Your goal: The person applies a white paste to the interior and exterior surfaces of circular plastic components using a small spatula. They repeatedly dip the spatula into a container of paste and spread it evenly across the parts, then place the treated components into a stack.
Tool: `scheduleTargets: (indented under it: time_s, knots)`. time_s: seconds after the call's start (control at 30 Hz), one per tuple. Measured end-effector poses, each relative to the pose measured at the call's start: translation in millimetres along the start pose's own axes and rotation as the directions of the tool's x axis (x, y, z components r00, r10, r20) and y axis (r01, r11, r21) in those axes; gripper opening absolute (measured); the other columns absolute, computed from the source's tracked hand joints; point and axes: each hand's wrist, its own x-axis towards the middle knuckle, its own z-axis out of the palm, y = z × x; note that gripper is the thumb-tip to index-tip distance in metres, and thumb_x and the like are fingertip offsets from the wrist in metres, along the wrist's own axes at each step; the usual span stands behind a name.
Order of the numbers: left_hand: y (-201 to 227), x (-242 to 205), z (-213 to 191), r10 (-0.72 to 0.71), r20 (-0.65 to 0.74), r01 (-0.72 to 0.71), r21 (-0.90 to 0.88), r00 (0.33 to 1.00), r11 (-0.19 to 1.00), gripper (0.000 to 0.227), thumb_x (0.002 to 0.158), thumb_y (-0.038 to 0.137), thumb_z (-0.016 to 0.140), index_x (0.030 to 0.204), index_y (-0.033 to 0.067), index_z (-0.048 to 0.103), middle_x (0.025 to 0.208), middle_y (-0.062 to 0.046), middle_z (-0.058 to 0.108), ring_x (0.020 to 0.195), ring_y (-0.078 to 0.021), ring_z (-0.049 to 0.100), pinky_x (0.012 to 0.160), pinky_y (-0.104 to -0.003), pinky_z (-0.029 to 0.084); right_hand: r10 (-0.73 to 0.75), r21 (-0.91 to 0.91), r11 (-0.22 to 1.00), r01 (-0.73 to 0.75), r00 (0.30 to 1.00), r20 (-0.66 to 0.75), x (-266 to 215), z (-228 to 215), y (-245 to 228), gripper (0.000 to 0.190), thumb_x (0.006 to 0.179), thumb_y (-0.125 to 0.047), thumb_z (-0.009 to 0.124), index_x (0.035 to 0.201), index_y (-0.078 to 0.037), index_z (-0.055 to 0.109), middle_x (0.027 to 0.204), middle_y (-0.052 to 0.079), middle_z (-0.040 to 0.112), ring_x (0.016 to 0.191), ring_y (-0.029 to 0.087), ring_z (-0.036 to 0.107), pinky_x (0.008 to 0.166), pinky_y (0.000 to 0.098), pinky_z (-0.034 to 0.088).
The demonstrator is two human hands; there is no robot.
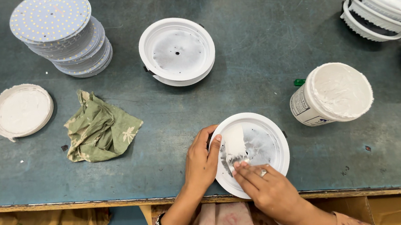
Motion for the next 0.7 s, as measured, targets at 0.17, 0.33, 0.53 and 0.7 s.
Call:
scheduleTargets:
  time_s: [0.17, 0.33, 0.53, 0.7]
  knots:
    - [-2.7, 1.5, -0.9, 0.067, -0.016, -0.066, 0.003, 0.998, 0.998, 0.028, 0.1, 0.024, 0.059, 0.119, 0.0046, 0.067, 0.106, -0.014, 0.074, 0.091, -0.0237, 0.071, 0.08, -0.035, 0.055, 0.133, 0.282, 0.955, -0.093, 0.983, -0.128, -3.6, -30.7, 2.0, 0.038, 0.076, 0.002, 0.065, 0.112, -0.004, 0.073, 0.111, 0.007, 0.076, 0.098, 0.023, 0.073, 0.084, 0.0361, 0.058]
    - [-9.4, 0.4, -0.3, 0.024, -0.002, -0.024, -0.027, 1.0, 0.999, 0.032, 0.099, 0.026, 0.061, 0.121, 0.0048, 0.067, 0.098, -0.011, 0.076, 0.082, -0.0177, 0.069, 0.074, -0.031, 0.055, 0.443, 0.224, 0.895, -0.385, 0.819, -0.364, -25.0, -109.3, 52.0, 0.044, 0.074, 0.012, 0.064, 0.111, -0.008, 0.076, 0.108, 0.008, 0.076, 0.094, 0.022, 0.073, 0.08, 0.0316, 0.059]
    - [-14.9, 0.7, -1.2, 0.022, 0.005, -0.022, -0.021, 1.0, 1.0, 0.032, 0.099, 0.026, 0.061, 0.121, 0.0044, 0.067, 0.097, -0.01, 0.076, 0.082, -0.0171, 0.067, 0.075, -0.031, 0.054, 0.617, 0.209, 0.786, -0.582, 0.72, -0.316, -36.9, -161.6, 125.6, 0.021, 0.099, -0.01, 0.072, 0.12, -0.011, 0.076, 0.104, 0.01, 0.077, 0.087, 0.019, 0.072, 0.076, 0.0283, 0.054]
    - [-14.3, 2.2, 0.0, -0.025, 0.001, 0.025, -0.001, 1.0, 1.0, 0.032, 0.098, 0.027, 0.061, 0.121, 0.0055, 0.068, 0.096, -0.011, 0.077, 0.083, -0.0173, 0.069, 0.076, -0.031, 0.055, 0.788, 0.118, 0.575, -0.809, 0.587, 0.186, -25.1, -154.2, 188.3, 0.029, 0.088, -0.022, 0.073, 0.116, -0.015, 0.078, 0.095, 0.012, 0.08, 0.074, 0.028, 0.074, 0.07, 0.0368, 0.056]
